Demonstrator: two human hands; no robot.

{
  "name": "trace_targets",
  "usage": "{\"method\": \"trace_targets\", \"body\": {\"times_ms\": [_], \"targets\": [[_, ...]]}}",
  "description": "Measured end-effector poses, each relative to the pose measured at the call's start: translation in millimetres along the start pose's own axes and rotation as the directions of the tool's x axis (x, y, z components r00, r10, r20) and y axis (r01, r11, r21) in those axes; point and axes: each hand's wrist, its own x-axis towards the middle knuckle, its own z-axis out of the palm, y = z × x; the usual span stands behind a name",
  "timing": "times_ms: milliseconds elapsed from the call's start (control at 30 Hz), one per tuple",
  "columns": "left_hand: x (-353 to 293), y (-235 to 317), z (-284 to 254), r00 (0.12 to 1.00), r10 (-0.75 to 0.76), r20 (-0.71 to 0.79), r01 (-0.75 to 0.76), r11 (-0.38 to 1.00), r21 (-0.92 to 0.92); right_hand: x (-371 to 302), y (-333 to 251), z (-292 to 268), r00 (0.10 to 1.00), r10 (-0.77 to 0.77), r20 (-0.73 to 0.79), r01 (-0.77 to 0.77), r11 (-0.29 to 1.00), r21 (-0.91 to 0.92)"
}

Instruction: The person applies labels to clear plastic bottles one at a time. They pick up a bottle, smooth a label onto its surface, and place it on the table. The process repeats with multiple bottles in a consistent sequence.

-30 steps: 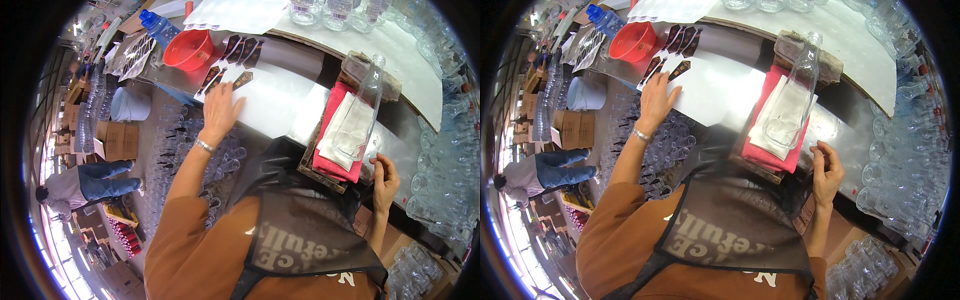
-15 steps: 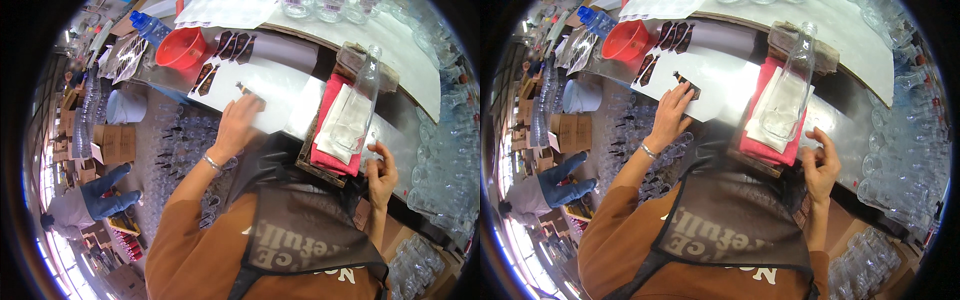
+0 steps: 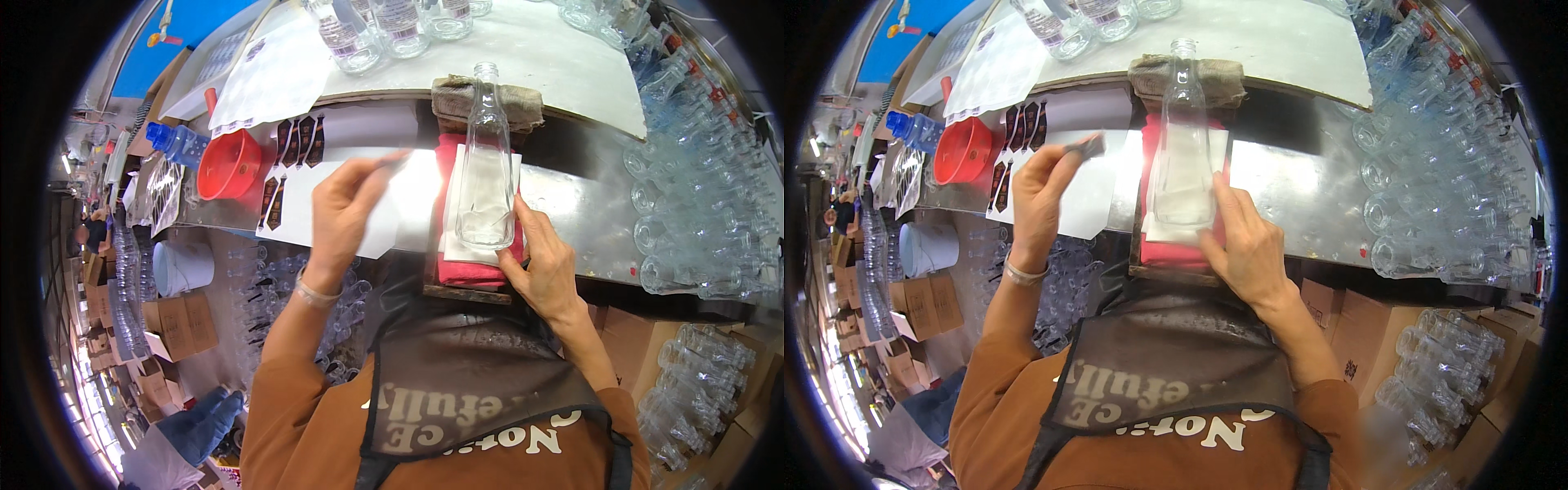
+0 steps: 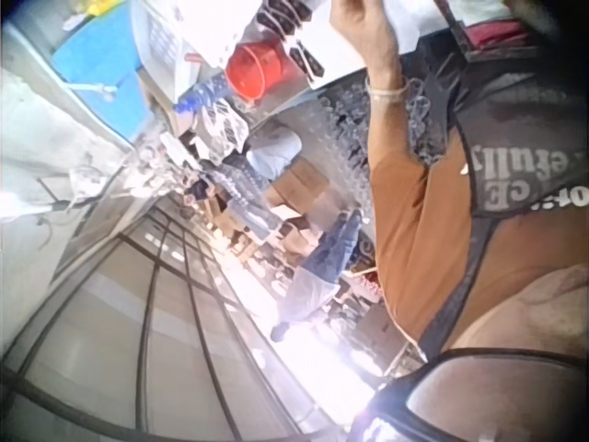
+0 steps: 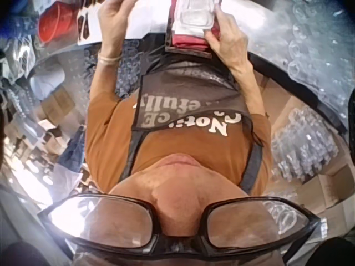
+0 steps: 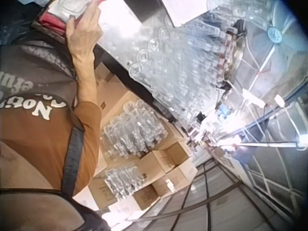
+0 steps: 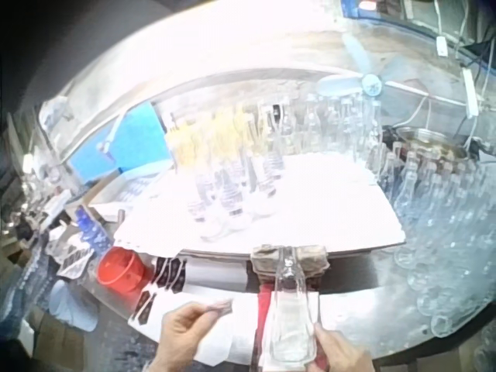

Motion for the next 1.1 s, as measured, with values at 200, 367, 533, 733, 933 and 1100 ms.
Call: {"method": "trace_targets", "body": {"times_ms": [200,367,533,733,933,1100], "targets": [[34.9,27.3,63.2,0.621,0.649,0.439,-0.778,0.448,0.440,0.3,-0.9,-6.7,0.997,0.042,0.063,-0.043,0.999,0.009],[14.6,8.3,62.3,0.628,0.586,0.512,-0.775,0.418,0.474,1.0,4.3,-12.6,0.991,0.049,0.128,-0.067,0.989,0.133],[6.1,16.5,52.8,0.637,0.477,0.605,-0.757,0.533,0.377,16.8,22.8,-35.2,0.930,0.151,0.334,-0.295,0.849,0.438],[27.1,6.0,59.9,0.897,0.338,0.285,-0.423,0.844,0.329,54.8,17.2,-24.9,0.882,0.322,0.344,-0.468,0.687,0.556],[36.6,-4.3,72.0,0.915,0.291,0.280,-0.384,0.841,0.380,60.9,11.3,-14.8,0.903,0.316,0.292,-0.426,0.751,0.503],[36.3,-5.5,74.6,0.918,0.290,0.269,-0.381,0.833,0.401,59.2,11.5,-12.4,0.910,0.315,0.270,-0.414,0.730,0.544]]}}
